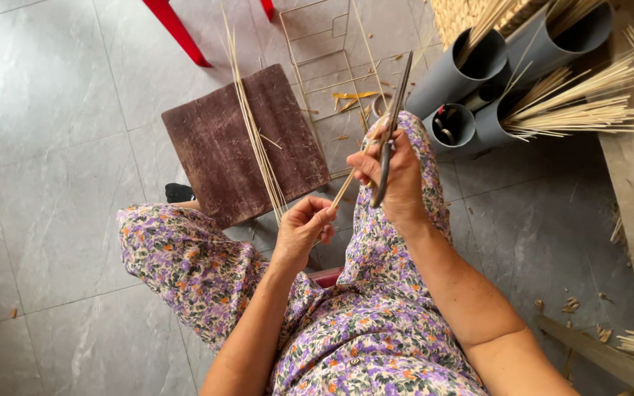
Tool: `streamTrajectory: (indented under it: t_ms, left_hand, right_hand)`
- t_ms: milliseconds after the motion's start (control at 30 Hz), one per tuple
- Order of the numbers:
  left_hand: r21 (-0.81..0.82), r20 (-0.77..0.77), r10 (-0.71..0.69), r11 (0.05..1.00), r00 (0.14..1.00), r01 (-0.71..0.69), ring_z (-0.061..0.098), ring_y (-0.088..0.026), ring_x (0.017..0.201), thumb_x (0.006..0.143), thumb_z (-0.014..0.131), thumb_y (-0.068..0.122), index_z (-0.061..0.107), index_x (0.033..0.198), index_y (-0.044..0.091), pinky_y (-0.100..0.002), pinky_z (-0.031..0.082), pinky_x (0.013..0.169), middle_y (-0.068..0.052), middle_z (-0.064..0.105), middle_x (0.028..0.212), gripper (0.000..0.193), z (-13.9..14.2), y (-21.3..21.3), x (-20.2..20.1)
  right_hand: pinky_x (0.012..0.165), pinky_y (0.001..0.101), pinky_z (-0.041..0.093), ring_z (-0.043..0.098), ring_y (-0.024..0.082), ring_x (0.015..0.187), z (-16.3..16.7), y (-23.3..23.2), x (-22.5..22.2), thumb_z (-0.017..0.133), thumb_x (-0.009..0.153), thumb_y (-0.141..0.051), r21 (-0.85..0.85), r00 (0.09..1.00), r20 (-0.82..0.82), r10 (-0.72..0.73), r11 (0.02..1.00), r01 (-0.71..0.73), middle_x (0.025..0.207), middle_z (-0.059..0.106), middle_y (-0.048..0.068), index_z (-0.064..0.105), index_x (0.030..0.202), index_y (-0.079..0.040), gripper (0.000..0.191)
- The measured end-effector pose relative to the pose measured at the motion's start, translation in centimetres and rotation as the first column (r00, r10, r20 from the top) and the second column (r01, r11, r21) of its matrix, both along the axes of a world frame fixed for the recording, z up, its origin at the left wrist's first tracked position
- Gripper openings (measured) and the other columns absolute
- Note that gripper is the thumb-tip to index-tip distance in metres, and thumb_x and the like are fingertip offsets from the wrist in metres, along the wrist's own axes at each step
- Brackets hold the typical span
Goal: The person sits on a low stool with a board on their lap and trims thin bamboo sticks to length. They cut sticks with scissors, shave and point the ends with a small knife, and gather finished sticks into a bundle on their lap.
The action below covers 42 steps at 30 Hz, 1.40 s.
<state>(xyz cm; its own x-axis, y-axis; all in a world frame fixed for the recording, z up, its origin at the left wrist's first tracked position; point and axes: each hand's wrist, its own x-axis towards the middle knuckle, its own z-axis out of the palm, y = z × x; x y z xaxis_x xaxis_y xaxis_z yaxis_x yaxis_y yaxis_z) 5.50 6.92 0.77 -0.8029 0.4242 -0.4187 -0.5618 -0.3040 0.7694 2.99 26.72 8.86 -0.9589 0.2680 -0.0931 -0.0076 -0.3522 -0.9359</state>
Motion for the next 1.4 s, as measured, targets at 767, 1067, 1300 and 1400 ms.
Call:
streamTrajectory:
  t_ms: [767, 1067, 1300, 1400]
  left_hand:
    - [-0.548, -0.724, -0.196, 0.745, 0.661, -0.379, 0.068, -0.012, 0.094, 0.094, 0.077, 0.021, 0.077, 0.115, 0.017, -0.025, 0.055, 0.069, 0.000, 0.074, 0.111, 0.022, 10.1, -1.2, -2.4]
    - [-0.443, -0.795, -0.125, 0.789, 0.594, -0.426, 0.065, -0.016, 0.090, 0.094, 0.078, 0.015, 0.074, 0.098, 0.009, -0.030, 0.055, 0.076, -0.002, 0.070, 0.098, 0.008, 11.7, 1.3, -3.4]
    - [-0.461, -0.816, -0.130, 0.734, 0.564, -0.499, 0.062, -0.017, 0.085, 0.098, 0.072, 0.012, 0.068, 0.091, 0.004, -0.032, 0.052, 0.073, -0.005, 0.066, 0.093, 0.012, 10.8, -0.6, -3.1]
    - [-0.458, -0.760, -0.075, 0.767, 0.645, -0.450, 0.064, -0.016, 0.082, 0.100, 0.070, 0.015, 0.066, 0.092, 0.003, -0.030, 0.053, 0.070, -0.005, 0.066, 0.093, 0.015, 10.8, -1.2, -2.6]
  right_hand:
    - [0.061, 0.0285, 0.057, 0.068, 0.018, 0.069, 5.5, 7.8, -3.2, 0.084, 0.099, 0.001, -0.036, 0.948, -0.251, -0.196, 0.981, 0.193, 0.092, 0.069, 0.014, 0.056, 0.128, -0.001, 0.041]
    - [0.062, 0.0290, 0.058, 0.068, 0.019, 0.069, 6.3, 6.3, -3.2, 0.083, 0.098, 0.002, -0.048, 0.954, -0.252, -0.163, 0.987, 0.155, 0.093, 0.068, 0.011, 0.057, 0.128, -0.001, 0.040]
    - [0.063, 0.0307, 0.059, 0.069, 0.020, 0.071, 6.4, 5.9, -2.9, 0.081, 0.100, 0.002, -0.022, 0.954, -0.236, -0.185, 0.983, 0.185, 0.087, 0.068, 0.014, 0.057, 0.126, 0.001, 0.035]
    - [0.061, 0.0299, 0.058, 0.067, 0.019, 0.068, 6.4, 5.9, -2.9, 0.081, 0.099, 0.002, -0.070, 0.958, -0.237, -0.161, 0.986, 0.149, 0.092, 0.070, 0.015, 0.056, 0.125, -0.001, 0.036]
